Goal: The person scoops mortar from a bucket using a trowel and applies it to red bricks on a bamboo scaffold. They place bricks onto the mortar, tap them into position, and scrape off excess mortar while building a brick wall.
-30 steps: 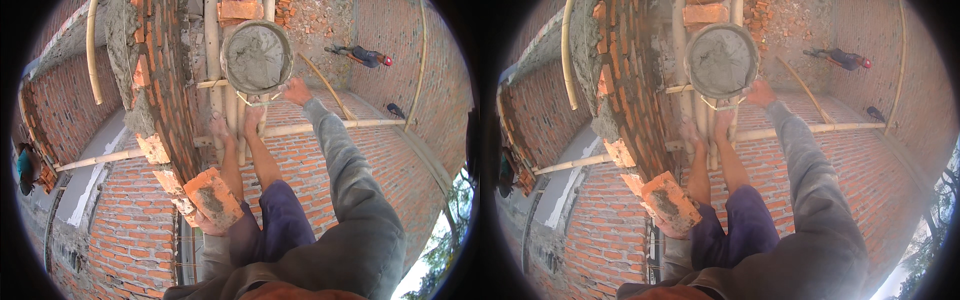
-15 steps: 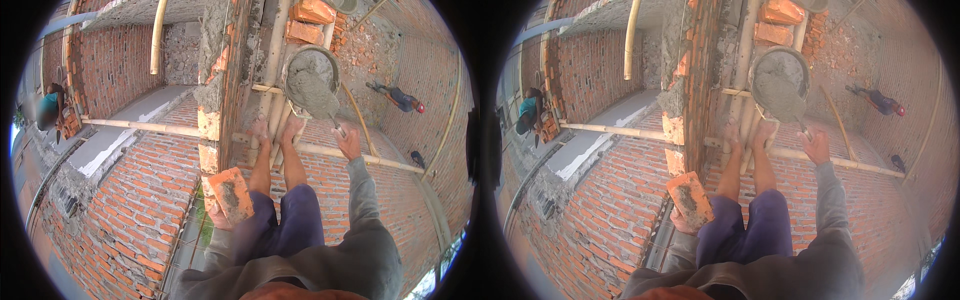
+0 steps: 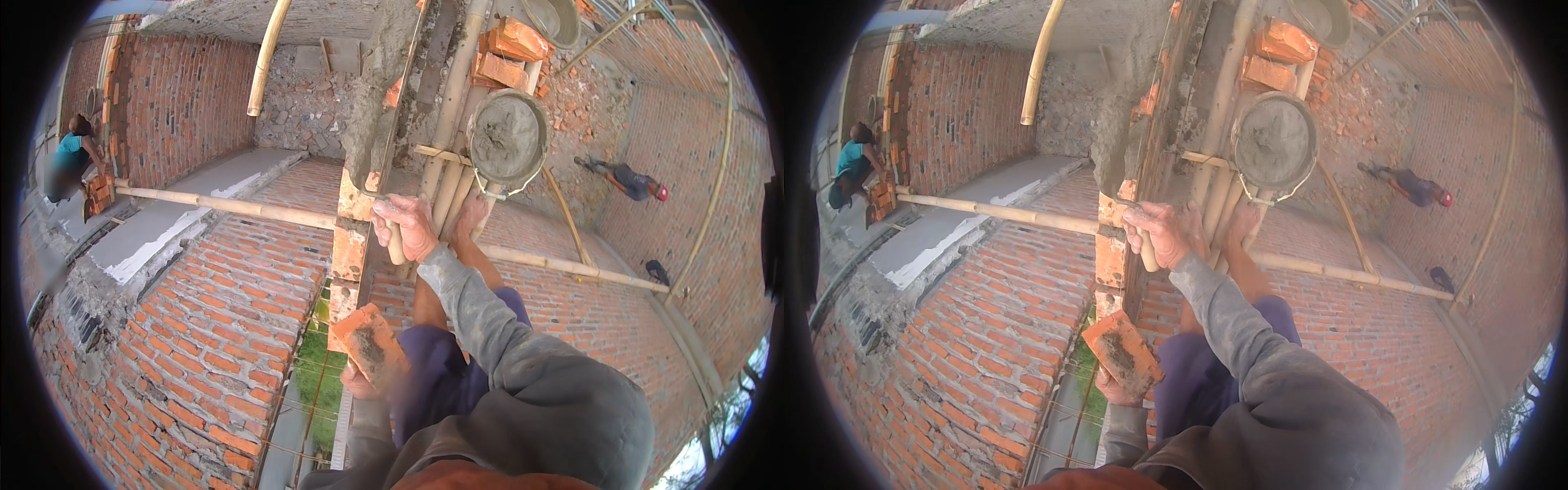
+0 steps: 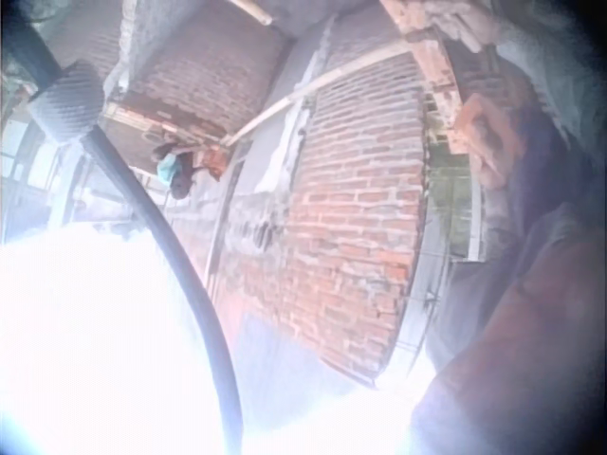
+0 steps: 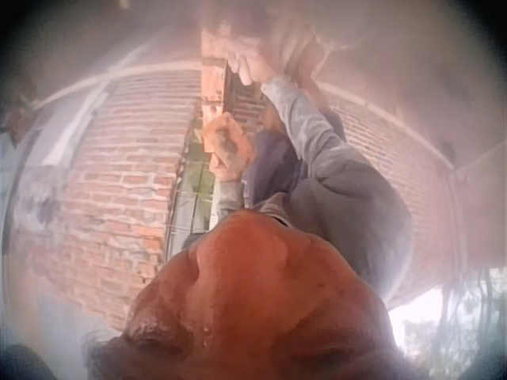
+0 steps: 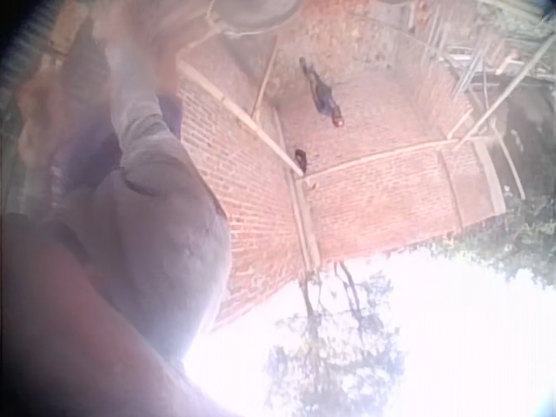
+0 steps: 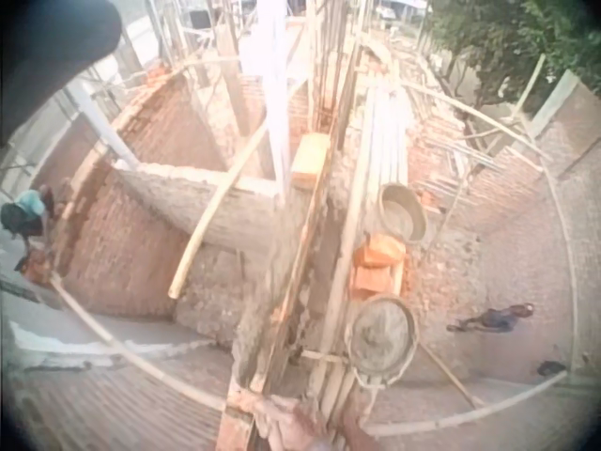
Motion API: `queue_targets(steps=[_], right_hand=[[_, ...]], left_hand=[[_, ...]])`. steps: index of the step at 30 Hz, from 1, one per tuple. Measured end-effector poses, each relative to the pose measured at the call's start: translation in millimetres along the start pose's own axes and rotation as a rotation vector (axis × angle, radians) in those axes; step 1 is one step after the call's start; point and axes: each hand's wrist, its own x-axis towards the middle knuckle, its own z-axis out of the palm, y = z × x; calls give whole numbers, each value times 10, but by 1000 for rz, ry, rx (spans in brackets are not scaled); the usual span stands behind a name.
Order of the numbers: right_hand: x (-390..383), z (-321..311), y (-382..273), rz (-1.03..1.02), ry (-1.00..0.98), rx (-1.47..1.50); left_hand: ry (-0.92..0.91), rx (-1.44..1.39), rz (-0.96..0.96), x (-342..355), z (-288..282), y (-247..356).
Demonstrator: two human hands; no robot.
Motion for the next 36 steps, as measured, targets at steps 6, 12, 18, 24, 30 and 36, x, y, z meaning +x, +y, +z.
queue_targets(steps=[6, 12, 18, 24, 30, 36], right_hand=[[-140, -10, 10, 122, -161, 8], [-694, -118, 91, -6, 193, 260], [-495, -117, 131, 516, 194, 509], [458, -232, -938, 372, 79, 702], [1383, -106, -2314, 111, 111, 574], [1373, -142, -3149, -17, -12, 382]], left_hand=[[120, -55, 8, -192, -379, -141], [71, -96, -7, -216, -486, -228], [95, -70, -21, -320, -349, -178], [97, -66, -20, -266, -217, -133], [12, -50, -46, -101, -130, -150], [41, -29, -62, -82, 183, -159]])
